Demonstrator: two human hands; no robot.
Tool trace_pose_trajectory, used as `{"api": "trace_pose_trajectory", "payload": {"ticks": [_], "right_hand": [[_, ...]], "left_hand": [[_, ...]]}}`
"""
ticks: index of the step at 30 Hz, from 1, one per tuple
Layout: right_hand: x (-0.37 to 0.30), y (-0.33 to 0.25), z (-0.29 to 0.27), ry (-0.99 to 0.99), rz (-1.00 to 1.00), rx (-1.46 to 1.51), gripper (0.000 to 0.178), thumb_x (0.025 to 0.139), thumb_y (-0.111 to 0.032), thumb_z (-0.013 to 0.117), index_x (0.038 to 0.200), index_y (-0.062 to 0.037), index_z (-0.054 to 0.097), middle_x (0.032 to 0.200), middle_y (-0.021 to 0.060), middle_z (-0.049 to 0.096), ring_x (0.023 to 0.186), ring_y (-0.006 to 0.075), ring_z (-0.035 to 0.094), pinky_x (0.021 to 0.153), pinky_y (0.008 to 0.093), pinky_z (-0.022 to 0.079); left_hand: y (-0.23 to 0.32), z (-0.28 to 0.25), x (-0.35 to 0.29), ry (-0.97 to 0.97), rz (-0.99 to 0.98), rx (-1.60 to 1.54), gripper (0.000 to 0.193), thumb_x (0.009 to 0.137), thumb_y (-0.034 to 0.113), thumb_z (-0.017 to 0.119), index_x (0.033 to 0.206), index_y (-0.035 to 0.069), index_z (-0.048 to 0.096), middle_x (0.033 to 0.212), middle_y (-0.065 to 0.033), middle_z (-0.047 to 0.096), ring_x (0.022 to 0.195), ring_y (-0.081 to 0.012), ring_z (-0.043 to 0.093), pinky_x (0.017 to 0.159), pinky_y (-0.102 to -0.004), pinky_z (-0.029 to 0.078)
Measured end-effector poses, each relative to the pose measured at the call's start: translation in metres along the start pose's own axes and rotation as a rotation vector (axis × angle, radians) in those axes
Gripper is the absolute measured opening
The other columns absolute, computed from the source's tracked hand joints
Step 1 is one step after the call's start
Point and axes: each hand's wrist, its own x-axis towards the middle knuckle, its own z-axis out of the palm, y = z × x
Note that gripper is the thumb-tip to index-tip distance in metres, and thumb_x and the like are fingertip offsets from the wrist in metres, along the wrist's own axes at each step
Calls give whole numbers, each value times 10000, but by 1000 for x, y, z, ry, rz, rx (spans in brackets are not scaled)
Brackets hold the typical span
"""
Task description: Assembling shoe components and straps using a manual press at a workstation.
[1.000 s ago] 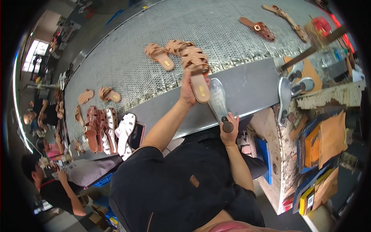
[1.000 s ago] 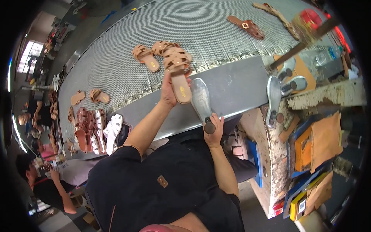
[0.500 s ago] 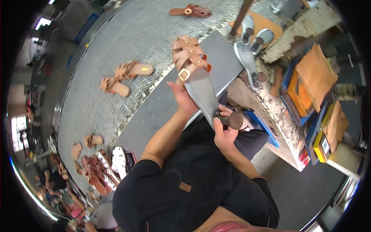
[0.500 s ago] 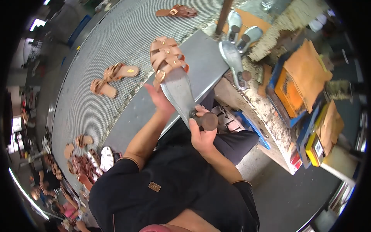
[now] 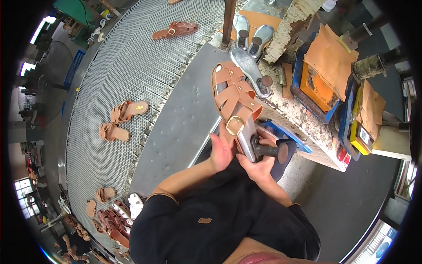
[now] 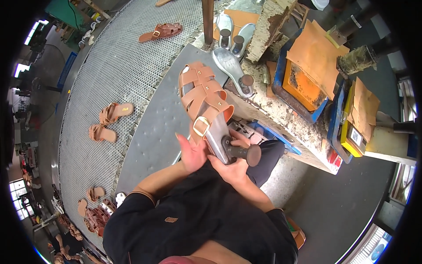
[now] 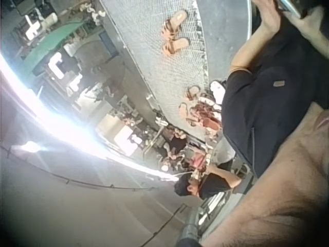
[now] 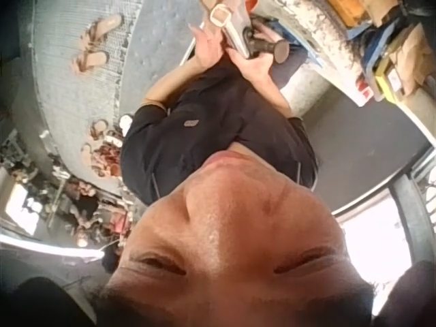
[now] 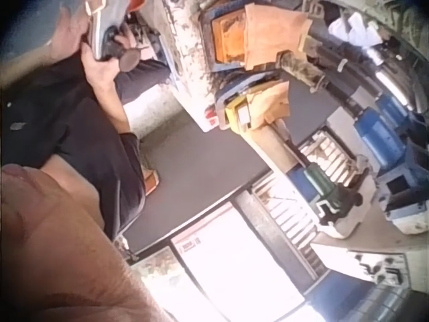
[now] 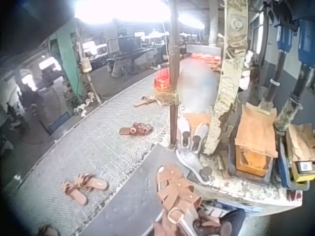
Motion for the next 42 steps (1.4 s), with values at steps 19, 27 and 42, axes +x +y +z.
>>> {"api": "trace_pose_trajectory", "payload": {"ticks": [19, 27, 42], "right_hand": [[45, -10, -82, 4, 93, -101, 698, 746, -203, 958, 1301, -41, 568, 1302, 192, 649, 1165, 346, 679, 999, 473, 549], [215, 64, -164, 602, 16, -844, 639, 798, -242, 857, 1269, 74, 562, 1274, 267, 595, 1194, 495, 571, 1038, 554, 470], [294, 104, -182, 686, 42, -1098, 600, 746, -239, 908, 1175, 63, 618, 1132, 308, 660, 1091, 497, 637, 916, 570, 532]], "left_hand": [[15, 3, 162, 40, -260, -487, 799, 1101, 699, 395, 1640, 110, 431, 1467, -263, 606, 1335, -432, 618, 1150, -629, 500], [-54, -28, 142, -49, -636, -419, 851, 1082, 704, 462, 1633, 56, 446, 1578, -279, 533, 1460, -463, 505, 1260, -611, 379], [-38, -97, 74, 266, -653, -343, 743, 1123, 582, 487, 1583, -1, 473, 1545, -287, 566, 1405, -444, 574, 1205, -571, 452]]}}
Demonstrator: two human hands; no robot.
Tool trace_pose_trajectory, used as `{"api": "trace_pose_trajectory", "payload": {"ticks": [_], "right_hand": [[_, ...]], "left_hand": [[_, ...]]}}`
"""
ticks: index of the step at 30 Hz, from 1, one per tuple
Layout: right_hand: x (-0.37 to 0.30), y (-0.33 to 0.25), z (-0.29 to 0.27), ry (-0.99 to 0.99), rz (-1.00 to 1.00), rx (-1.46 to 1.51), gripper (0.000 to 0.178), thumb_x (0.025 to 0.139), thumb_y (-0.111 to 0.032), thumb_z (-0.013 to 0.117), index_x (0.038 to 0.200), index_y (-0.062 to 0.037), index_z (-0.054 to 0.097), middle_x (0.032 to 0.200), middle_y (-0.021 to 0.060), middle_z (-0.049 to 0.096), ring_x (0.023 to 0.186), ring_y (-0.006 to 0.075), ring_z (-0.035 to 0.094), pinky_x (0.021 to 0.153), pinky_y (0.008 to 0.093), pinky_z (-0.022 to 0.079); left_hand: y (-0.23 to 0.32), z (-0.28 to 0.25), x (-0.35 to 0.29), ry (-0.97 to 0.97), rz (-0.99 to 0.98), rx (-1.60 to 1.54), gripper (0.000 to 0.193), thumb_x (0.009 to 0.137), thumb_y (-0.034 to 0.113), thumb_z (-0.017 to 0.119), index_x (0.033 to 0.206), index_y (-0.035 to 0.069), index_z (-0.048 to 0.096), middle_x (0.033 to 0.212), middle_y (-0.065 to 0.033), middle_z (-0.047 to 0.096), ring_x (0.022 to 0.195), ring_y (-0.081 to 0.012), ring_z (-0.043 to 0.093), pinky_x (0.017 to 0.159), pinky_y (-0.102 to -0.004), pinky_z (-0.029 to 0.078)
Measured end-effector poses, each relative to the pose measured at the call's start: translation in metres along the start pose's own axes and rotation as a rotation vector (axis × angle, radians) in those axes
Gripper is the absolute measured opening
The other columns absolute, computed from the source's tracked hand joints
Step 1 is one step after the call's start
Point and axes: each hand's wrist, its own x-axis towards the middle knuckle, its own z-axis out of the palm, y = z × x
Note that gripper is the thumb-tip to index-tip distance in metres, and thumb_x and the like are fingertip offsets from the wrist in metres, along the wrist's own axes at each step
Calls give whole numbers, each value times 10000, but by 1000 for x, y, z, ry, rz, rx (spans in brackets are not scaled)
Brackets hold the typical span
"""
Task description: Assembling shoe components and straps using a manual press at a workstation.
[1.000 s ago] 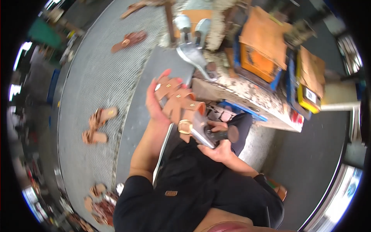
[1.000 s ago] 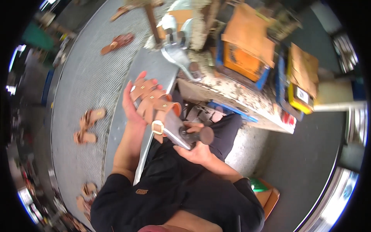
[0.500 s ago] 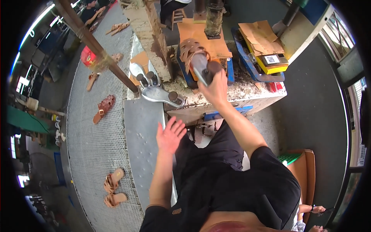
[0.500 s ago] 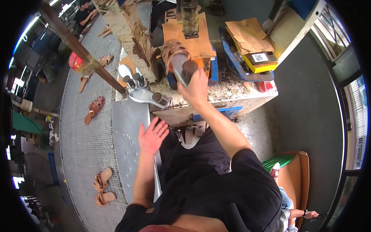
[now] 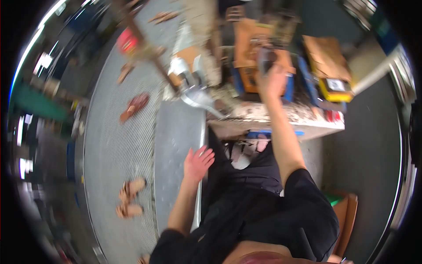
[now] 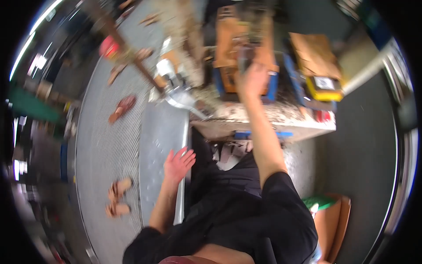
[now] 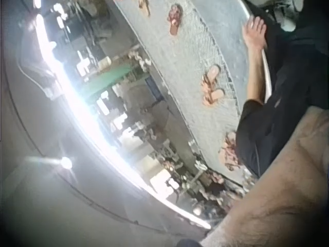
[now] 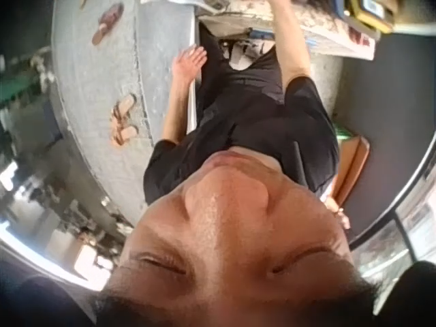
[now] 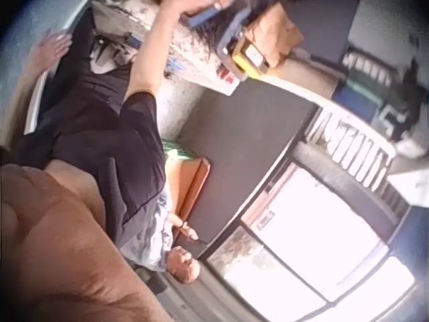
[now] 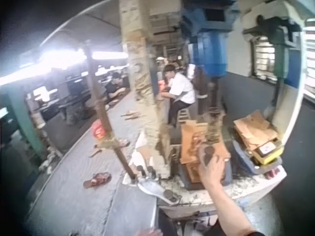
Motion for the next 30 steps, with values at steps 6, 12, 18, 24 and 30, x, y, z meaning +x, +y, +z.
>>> {"api": "trace_pose_trajectory", "payload": {"ticks": [6, 12, 18, 24, 30], "right_hand": [[-127, -58, -54, 44, -133, 252, 676, 906, -205, 850, 1463, 42, 557, 1402, 286, 608, 1321, 484, 547, 1169, 547, 416], [-342, -210, -9, -856, -432, 696, 674, 952, -350, 778, 1459, 48, 577, 1571, 314, 481, 1502, 488, 426, 1277, 581, 334], [-360, -210, 14, -865, -549, 479, 654, 955, -430, 756, 1479, -63, 617, 1615, 196, 489, 1576, 408, 366, 1332, 569, 223], [-360, -221, 23, -849, -541, 484, 649, 942, -433, 762, 1459, -60, 635, 1598, 194, 508, 1569, 406, 377, 1321, 572, 240], [-349, -205, 31, -826, -502, 405, 640, 954, -445, 734, 1456, -61, 636, 1589, 195, 516, 1564, 406, 383, 1319, 562, 245]], "left_hand": [[87, -44, 21, 227, 333, 364, 505, 1100, 428, 632, 1381, 9, 662, 1213, -165, 766, 1086, -279, 750, 912, -421, 594], [316, -159, 93, 730, 951, 1044, 500, 1038, 226, 632, 1469, -28, 624, 1114, -141, 780, 1028, -235, 751, 847, -347, 565], [420, -199, 140, 1059, 984, 1510, 582, 953, 147, 592, 1481, -96, 584, 1426, -306, 656, 1410, -479, 556, 1197, -523, 432], [427, -188, 158, 814, 891, 1818, 358, 907, 96, 576, 1204, 43, 769, 1226, -285, 722, 1187, -486, 643, 1015, -570, 512], [350, -142, 181, 995, 1231, 1938, 440, 997, 345, 708, 1259, -9, 705, 1171, -248, 717, 1169, -446, 650, 1001, -565, 514]]}}
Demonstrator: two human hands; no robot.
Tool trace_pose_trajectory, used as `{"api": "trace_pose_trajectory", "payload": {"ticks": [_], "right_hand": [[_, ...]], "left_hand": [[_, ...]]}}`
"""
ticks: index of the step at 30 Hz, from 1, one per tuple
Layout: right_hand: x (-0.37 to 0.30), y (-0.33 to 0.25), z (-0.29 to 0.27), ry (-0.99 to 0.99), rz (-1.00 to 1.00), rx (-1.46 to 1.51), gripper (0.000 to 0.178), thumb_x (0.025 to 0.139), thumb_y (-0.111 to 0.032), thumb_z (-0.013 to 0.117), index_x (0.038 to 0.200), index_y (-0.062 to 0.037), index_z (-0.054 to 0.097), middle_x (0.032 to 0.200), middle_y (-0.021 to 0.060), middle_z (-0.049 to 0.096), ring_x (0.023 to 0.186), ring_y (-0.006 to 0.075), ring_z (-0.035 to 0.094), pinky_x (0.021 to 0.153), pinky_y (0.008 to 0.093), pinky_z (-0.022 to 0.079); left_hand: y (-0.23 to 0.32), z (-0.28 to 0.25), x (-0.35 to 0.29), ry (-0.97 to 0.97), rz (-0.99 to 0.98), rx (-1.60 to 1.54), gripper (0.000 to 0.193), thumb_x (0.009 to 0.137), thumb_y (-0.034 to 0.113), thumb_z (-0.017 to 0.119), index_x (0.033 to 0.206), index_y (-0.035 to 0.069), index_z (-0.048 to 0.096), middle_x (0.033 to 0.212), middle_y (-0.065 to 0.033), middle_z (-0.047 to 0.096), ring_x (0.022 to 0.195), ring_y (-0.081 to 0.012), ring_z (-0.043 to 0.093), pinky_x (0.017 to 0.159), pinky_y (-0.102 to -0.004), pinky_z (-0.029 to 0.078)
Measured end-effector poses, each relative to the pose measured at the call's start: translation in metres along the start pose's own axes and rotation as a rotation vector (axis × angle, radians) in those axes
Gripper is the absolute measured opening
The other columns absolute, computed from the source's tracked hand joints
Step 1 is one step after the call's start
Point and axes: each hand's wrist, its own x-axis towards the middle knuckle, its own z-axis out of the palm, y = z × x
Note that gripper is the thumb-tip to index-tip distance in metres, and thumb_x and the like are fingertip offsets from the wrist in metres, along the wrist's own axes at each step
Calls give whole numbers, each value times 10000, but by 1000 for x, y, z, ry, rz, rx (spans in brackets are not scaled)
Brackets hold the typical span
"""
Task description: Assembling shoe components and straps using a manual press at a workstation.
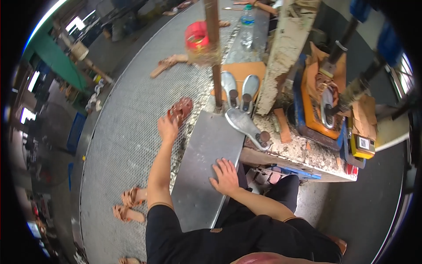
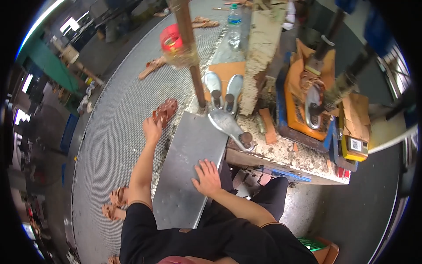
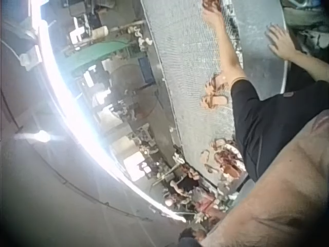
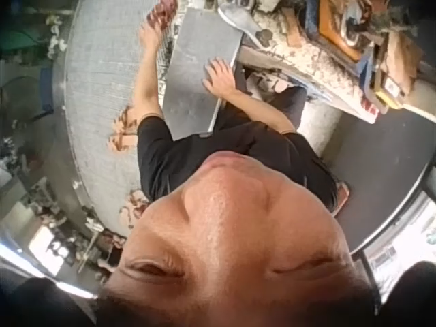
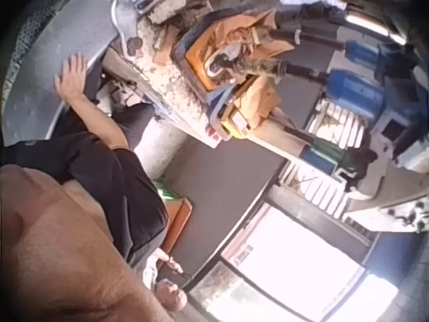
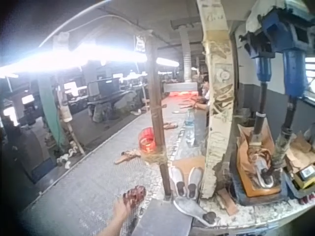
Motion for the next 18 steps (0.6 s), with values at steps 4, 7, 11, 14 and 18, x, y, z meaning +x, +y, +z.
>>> {"api": "trace_pose_trajectory", "payload": {"ticks": [4, 7, 11, 14, 18], "right_hand": [[-1, -20, -11, -15, -91, 72, 643, 969, -452, 707, 1475, -64, 619, 1597, 189, 509, 1572, 395, 373, 1322, 552, 241], [-10, 6, -21, -34, -41, 51, 651, 967, -447, 709, 1477, -53, 616, 1607, 195, 496, 1576, 387, 369, 1322, 552, 240], [-21, 6, -34, 19, -80, 76, 626, 961, -416, 726, 1462, -54, 623, 1611, 204, 488, 1576, 399, 362, 1332, 548, 229], [-38, 16, -50, -14, -119, 168, 593, 946, -357, 753, 1437, -47, 630, 1580, 213, 507, 1558, 421, 383, 1326, 535, 273], [-80, 46, -112, 243, -10, 309, 508, 899, -222, 805, 1341, -22, 656, 1406, 203, 621, 1444, 441, 514, 1223, 514, 447]], "left_hand": [[-54, -17, -19, -93, -152, 135, 559, 940, 384, 796, 1292, -29, 661, 1192, -240, 703, 1180, -450, 641, 1022, -569, 510], [18, -20, 1, -315, -316, 79, 601, 888, 431, 846, 1246, -29, 698, 1192, -238, 739, 1137, -451, 692, 985, -554, 544], [28, -71, 8, -628, -162, -96, 448, 859, 344, 862, 1093, -30, 782, 1048, -242, 802, 1003, -420, 772, 912, -502, 587], [48, -95, -14, -398, -252, -291, 424, 860, 326, 853, 1076, -34, 789, 991, -246, 794, 1002, -413, 771, 916, -477, 585], [81, -122, -54, -45, -279, -993, 386, 974, 125, 765, 1331, 4, 683, 1238, -171, 762, 988, -357, 774, 909, -465, 614]]}}
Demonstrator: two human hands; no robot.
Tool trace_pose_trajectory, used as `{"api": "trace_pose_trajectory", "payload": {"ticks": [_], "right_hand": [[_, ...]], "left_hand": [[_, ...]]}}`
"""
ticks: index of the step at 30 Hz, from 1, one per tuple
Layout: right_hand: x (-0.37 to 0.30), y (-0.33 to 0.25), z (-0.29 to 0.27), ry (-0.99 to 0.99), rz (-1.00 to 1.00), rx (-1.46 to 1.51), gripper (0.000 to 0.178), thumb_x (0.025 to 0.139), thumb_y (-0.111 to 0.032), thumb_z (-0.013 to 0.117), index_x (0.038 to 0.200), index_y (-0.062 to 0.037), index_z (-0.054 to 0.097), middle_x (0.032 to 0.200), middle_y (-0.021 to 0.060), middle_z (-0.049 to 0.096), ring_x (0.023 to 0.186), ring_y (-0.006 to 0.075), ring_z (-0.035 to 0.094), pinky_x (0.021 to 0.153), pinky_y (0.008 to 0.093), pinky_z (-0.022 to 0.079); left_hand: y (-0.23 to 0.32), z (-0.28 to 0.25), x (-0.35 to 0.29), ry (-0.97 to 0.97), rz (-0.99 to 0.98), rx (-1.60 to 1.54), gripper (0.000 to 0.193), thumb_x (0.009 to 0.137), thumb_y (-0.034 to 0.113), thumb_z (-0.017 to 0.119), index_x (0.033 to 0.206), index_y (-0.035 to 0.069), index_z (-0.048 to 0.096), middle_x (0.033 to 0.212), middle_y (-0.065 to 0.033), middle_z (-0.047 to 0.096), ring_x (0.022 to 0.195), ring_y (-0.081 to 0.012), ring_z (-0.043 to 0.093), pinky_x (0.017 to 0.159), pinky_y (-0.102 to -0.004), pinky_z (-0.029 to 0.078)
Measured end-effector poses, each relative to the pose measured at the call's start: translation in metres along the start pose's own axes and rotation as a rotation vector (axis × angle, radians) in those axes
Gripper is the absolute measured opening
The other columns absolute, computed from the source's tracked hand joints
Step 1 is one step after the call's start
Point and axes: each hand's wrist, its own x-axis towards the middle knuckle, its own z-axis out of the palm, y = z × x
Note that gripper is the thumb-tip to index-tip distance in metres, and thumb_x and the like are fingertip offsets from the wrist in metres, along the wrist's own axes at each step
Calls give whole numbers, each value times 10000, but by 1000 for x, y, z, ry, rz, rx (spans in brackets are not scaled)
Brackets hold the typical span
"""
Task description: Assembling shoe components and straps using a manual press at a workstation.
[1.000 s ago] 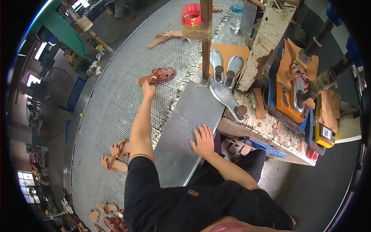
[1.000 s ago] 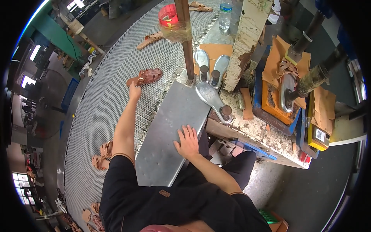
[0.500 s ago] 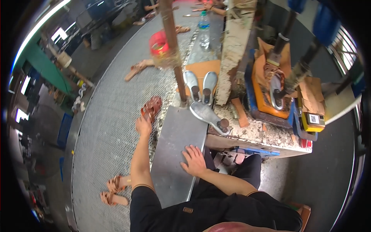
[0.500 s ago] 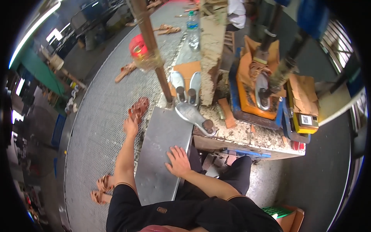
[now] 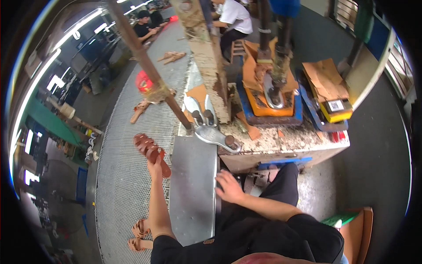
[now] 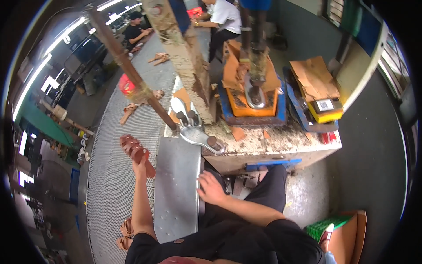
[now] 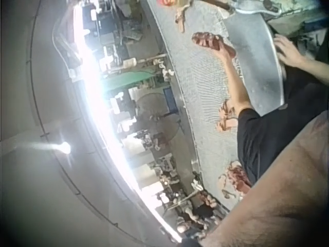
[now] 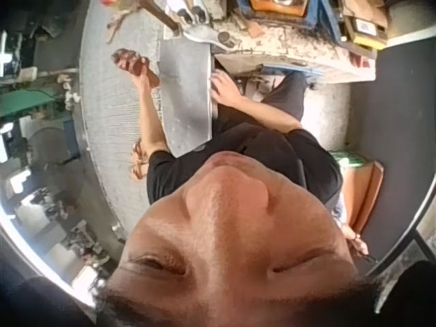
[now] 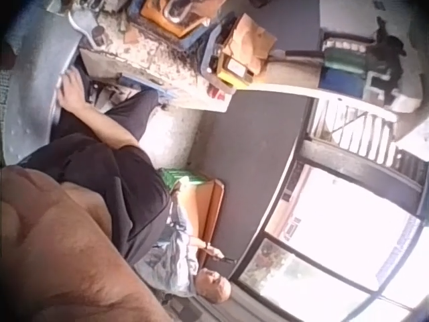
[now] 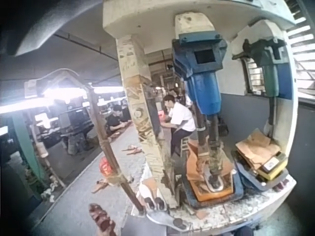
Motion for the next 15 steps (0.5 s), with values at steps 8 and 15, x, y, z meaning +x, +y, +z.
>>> {"api": "trace_pose_trajectory", "payload": {"ticks": [8, 15], "right_hand": [[12, 56, -146, 422, 131, -148, 482, 851, -98, 822, 1282, 0, 630, 1321, 220, 629, 1282, 456, 591, 1089, 529, 505], [42, 56, -209, 659, 104, -244, 505, 853, -52, 808, 1315, 3, 612, 1343, 216, 618, 1311, 456, 571, 1116, 539, 476]], "left_hand": [[74, 63, -163, -58, -512, -592, 559, 1058, 198, 725, 1549, 61, 497, 1376, -131, 681, 1136, -334, 709, 964, -486, 610], [73, 121, -233, -170, -695, -779, 544, 1114, 447, 614, 1517, 82, 584, 1454, -83, 664, 1271, -329, 627, 1118, -519, 489]]}}
